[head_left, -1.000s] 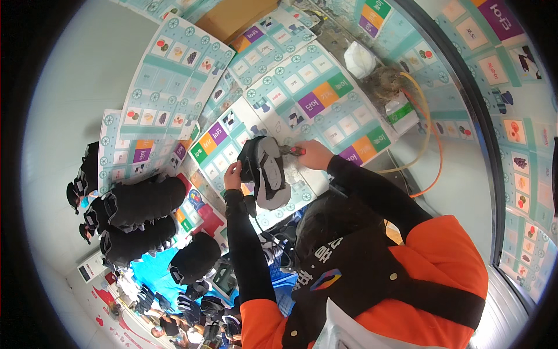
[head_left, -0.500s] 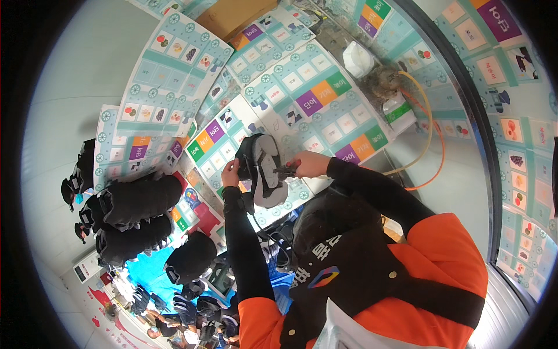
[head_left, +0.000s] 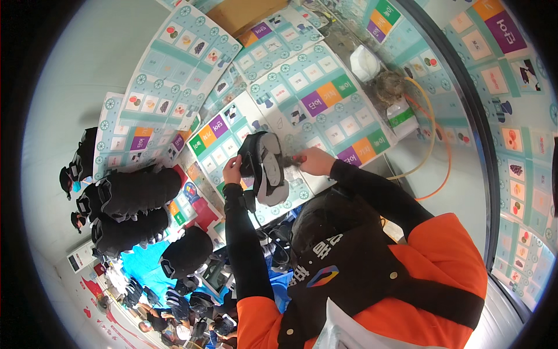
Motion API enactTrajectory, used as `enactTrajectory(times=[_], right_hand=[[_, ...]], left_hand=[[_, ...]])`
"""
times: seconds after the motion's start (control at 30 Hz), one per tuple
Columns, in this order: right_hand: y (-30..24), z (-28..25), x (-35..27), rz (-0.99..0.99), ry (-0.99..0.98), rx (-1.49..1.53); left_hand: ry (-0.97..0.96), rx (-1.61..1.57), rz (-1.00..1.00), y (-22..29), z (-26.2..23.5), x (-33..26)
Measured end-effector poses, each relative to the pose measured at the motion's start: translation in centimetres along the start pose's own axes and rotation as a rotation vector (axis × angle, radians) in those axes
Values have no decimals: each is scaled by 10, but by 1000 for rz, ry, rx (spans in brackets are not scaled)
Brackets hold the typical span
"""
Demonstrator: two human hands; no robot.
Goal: The person picks up shoe sole components and cleans the inner surfaces using a hand-held air nozzle, then places them into a blue basket.
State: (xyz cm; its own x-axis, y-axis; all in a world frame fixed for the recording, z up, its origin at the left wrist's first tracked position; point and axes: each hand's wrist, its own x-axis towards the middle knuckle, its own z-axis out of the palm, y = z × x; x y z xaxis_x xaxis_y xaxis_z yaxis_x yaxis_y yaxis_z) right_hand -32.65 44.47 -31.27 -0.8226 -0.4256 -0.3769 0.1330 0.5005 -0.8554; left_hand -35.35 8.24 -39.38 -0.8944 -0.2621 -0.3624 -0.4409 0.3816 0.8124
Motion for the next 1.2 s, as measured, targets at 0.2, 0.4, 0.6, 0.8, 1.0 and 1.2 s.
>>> enactTrajectory(times=[0.2,0.4,0.6,0.8,1.0,1.2], right_hand=[[-10,-4,-3,71,126,-61],[9,0,0,201,-198,16],[-11,-7,-8,49,130,-42],[3,-6,-14,51,130,-34],[-49,-3,-13,129,-402,214],[84,-58,-12,61,-67,472]], left_hand=[[13,92,-42,2,-7,-1],[25,61,4,6,3,-3],[32,5,-56,-2,-5,-8],[38,68,1,2,8,2],[-23,2,-21,-16,-39,-4],[116,736,960,145,43,-51]])
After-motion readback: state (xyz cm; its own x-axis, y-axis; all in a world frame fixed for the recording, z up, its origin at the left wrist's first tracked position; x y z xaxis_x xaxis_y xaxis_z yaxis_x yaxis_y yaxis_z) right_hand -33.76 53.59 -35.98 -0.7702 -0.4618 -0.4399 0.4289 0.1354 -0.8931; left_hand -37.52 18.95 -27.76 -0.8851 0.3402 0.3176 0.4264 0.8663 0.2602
